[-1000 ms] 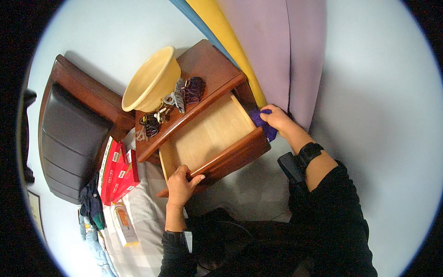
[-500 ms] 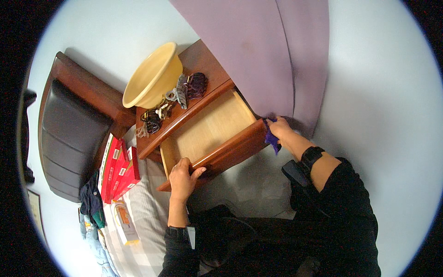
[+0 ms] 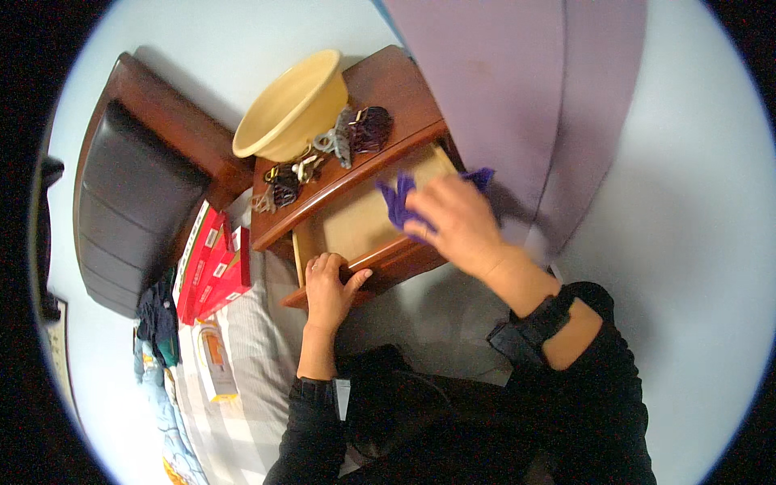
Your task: The person wipes several red and white boxes with a purple cloth, then places them into a bedside drawer. They also wipe and place a small white box and several hair clips into the drawer.
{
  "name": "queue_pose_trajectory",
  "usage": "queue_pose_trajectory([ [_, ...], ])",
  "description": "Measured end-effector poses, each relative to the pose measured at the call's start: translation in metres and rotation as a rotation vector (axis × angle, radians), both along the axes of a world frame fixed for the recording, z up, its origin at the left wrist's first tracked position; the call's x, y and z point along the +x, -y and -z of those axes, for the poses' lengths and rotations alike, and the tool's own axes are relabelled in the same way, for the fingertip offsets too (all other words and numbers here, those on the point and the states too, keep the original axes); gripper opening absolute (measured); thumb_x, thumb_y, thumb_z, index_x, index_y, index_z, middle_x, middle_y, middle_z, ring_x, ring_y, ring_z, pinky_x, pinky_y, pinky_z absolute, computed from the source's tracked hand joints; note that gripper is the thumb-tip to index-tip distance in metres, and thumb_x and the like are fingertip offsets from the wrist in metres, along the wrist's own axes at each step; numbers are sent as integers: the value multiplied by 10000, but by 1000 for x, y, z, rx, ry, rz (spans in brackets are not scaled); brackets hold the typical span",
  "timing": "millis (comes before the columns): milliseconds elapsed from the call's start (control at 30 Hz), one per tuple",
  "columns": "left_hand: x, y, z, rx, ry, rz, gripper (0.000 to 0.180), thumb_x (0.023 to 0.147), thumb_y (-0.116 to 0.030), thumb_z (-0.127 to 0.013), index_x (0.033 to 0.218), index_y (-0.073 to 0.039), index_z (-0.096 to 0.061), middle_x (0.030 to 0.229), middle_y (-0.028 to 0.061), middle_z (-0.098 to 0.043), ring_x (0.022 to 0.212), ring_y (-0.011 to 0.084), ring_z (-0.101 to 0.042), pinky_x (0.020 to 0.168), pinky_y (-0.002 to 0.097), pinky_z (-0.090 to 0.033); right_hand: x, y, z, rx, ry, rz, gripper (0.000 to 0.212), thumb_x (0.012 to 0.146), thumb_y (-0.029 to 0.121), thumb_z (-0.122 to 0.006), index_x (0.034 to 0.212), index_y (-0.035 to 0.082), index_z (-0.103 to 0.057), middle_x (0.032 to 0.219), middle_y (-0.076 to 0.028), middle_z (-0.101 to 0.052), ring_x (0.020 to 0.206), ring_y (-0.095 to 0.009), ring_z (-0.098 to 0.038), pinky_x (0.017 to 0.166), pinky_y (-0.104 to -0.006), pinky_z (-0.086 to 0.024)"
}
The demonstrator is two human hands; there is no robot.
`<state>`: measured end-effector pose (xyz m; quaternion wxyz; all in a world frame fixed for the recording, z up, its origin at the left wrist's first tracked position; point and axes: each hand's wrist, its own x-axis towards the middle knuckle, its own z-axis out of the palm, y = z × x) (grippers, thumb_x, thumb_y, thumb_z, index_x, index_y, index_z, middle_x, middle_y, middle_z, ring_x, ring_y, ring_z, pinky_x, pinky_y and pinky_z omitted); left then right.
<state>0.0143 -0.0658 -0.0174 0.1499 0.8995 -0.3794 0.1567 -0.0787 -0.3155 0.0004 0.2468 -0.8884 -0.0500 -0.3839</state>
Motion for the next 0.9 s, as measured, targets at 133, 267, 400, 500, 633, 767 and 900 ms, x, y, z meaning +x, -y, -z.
queue_pose_trajectory([
  [133,-2,-20,3,-28,-80,-25,321,785,-297,-740,924,-36,-615,912,128,-613,950,321,-579,1008,506,-335,13,-56,21,-236,-38,-79,350,738,232,-722,1044,124,-593,1027,-87,-520,976,-293,-494,801,-418,-451],
  [267,4,-57,10,-717,-130,-323,243,908,-159,-594,1108,-20,-606,1088,161,-597,1071,307,-544,1011,422,-372,40,-110,24,-267,-29,-215,332,771,239,-676,1068,120,-587,1016,-87,-512,965,-287,-490,798,-405,-458],
  [400,-1,-74,30,-1785,-326,-649,312,1011,-193,-426,1226,-2,-548,1219,95,-563,1176,218,-487,1022,359,-366,70,-174,19,-295,-29,-378,304,797,229,-648,1068,106,-584,1015,-94,-508,969,-302,-489,806,-405,-472],
  [500,-6,-71,45,-1894,-777,-497,472,1046,-379,-303,1191,-5,-552,1177,100,-572,1044,219,-566,966,375,-416,92,-219,11,-247,-118,-523,272,815,229,-628,1057,113,-585,1038,-87,-508,982,-319,-484,823,-425,-485],
  [633,-10,-61,54,-2169,-872,-486,555,1044,-437,-258,1285,0,-500,1278,133,-537,1169,239,-525,1006,362,-408,103,-244,8,-272,-219,-570,261,822,231,-609,1065,138,-591,1115,-65,-526,1036,-312,-496,835,-411,-483],
  [767,-10,-58,53,-2230,-717,-501,612,1038,-465,-244,1387,8,-413,1407,149,-458,1317,248,-401,1119,374,-270,95,-208,9,-356,-227,-520,317,802,190,-670,1106,150,-589,1094,-77,-565,1029,-313,-544,849,-414,-463],
  [900,-13,-51,56,-1984,-679,-589,538,1048,-401,-281,1315,12,-499,1361,122,-491,1268,218,-433,1091,340,-283,60,-132,1,-429,-270,-360,399,746,119,-746,1114,113,-592,1087,-147,-579,992,-374,-556,852,-444,-462],
])
